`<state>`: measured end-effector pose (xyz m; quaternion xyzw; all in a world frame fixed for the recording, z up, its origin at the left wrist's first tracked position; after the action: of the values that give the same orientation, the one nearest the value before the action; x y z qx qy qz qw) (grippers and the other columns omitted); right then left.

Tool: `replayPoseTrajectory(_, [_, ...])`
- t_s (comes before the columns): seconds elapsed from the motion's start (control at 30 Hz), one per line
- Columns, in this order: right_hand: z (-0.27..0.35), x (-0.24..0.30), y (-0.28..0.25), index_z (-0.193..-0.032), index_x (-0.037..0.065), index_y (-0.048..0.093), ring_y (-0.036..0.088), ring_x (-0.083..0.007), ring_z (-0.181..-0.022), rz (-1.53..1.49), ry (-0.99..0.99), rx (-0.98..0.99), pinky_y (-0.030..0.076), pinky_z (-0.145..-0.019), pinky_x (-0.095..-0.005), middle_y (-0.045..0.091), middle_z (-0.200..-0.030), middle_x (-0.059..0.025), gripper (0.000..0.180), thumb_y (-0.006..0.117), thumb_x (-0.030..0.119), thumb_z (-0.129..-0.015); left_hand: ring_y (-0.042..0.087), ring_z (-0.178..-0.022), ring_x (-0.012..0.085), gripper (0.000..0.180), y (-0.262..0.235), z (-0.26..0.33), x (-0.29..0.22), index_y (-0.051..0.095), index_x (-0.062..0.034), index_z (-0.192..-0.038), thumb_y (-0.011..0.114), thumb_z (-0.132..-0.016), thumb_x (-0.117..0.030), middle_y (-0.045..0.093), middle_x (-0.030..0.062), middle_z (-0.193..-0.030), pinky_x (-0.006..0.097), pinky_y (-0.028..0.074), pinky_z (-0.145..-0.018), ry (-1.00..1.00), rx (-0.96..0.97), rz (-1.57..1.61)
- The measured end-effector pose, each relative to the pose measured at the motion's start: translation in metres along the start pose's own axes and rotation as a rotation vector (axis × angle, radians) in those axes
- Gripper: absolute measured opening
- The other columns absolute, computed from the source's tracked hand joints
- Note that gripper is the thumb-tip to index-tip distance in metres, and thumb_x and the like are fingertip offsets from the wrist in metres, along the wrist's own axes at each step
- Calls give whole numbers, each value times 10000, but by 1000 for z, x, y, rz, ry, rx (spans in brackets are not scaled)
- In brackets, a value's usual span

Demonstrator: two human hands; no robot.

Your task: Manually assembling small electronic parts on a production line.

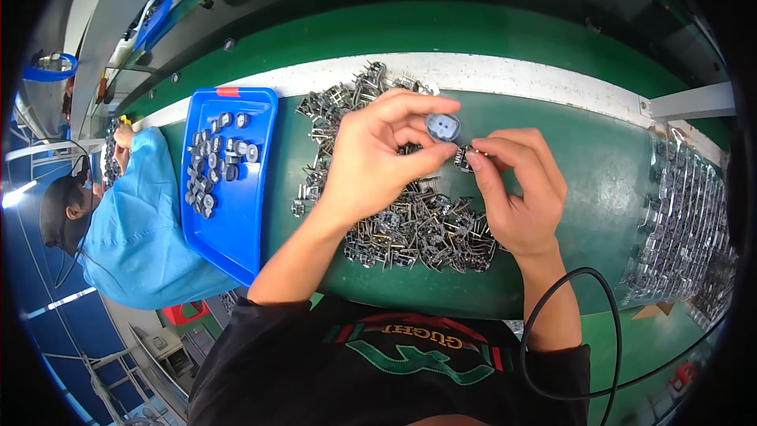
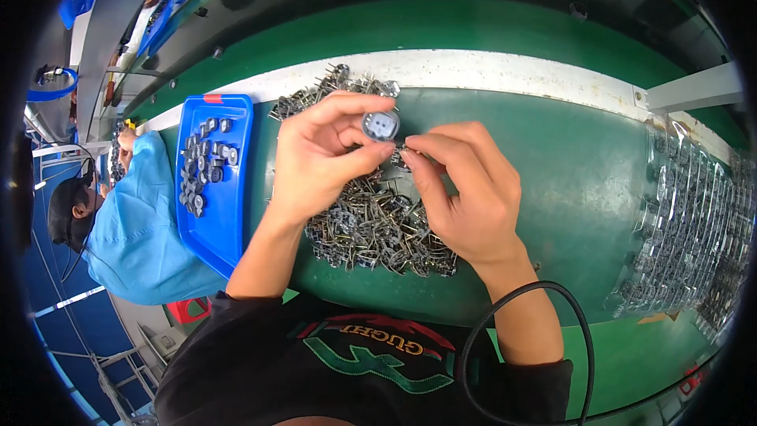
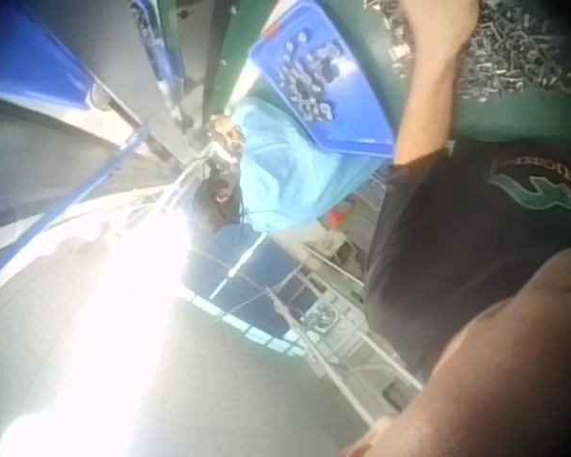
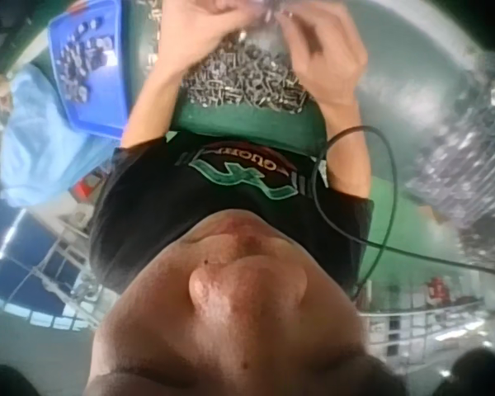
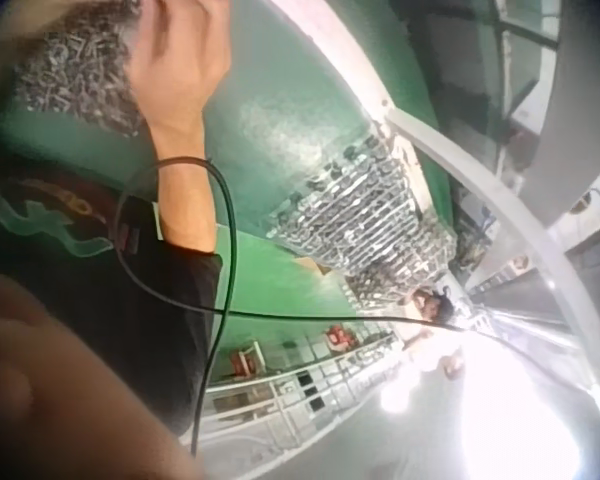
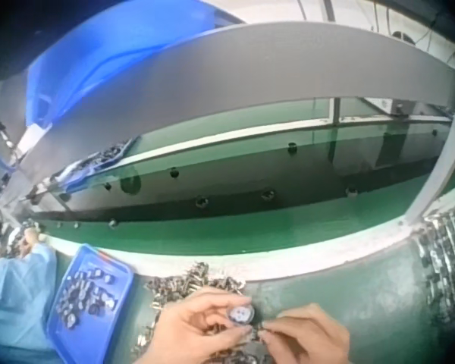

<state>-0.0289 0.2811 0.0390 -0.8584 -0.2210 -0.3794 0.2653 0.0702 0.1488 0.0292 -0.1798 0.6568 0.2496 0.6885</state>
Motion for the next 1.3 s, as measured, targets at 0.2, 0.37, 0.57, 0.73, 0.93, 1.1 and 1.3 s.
replayPoseTrajectory(0.2, [-1,2,-3,-899,5,678,617,-206,-652,99,-75,-39,487,-523,-296,622,-865,-104,189,751,-57,-736,660,-840,114,431,13,14,17,630,82,-1154,736,-740,144,610,85,-1011,221,567,-738,19,25,-96])
replayPoseTrajectory(0.37, [-2,4,0,-892,14,678,609,-210,-651,59,-90,14,485,-530,-298,612,-833,-94,203,742,-69,-717,662,-848,111,430,14,16,14,649,76,-1138,738,-725,154,614,90,-1002,210,565,-727,53,42,-176])
replayPoseTrajectory(0.57, [-2,8,3,-883,20,682,602,-212,-643,59,-89,17,478,-524,-304,609,-813,-86,211,748,-66,-702,660,-837,120,441,16,17,10,654,72,-1150,726,-724,162,600,96,-1026,207,563,-722,129,56,-176])
replayPoseTrajectory(0.73, [2,10,2,-895,32,694,595,-209,-624,125,-140,-31,472,-510,-306,603,-791,-76,248,761,-58,-673,655,-815,113,441,15,21,5,649,64,-1184,704,-756,158,598,93,-1028,202,538,-692,107,97,-113])
replayPoseTrajectory(0.93, [3,6,6,-911,31,699,597,-217,-641,92,-130,4,472,-526,-306,598,-779,-71,267,714,-83,-670,648,-794,114,338,1,17,3,669,54,-1162,672,-828,101,650,91,-949,203,520,-678,96,107,-170])
replayPoseTrajectory(1.1, [6,-4,16,-1002,46,682,598,-255,-732,91,-81,266,486,-635,-351,611,-839,-59,322,664,-65,-700,663,-745,99,209,-37,-14,-16,735,-8,-1058,701,-853,-23,696,76,-844,209,504,-666,93,-127,-262])
replayPoseTrajectory(1.3, [24,-12,37,-1032,53,681,571,-252,-884,117,-24,559,475,-795,-373,617,-924,-39,319,687,-19,-721,704,-800,183,277,-127,-99,-19,748,-65,-1046,708,-808,-200,737,95,-853,303,518,-729,115,-391,-899])
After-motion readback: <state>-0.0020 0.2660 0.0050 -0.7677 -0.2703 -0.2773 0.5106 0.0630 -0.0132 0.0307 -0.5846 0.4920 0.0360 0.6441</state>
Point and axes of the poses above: each hand's wrist, its own z-axis away from the middle knuckle, its own y-axis out of the palm, x = y × z, the point moved 6 cm from there along -z, towards the middle knuckle
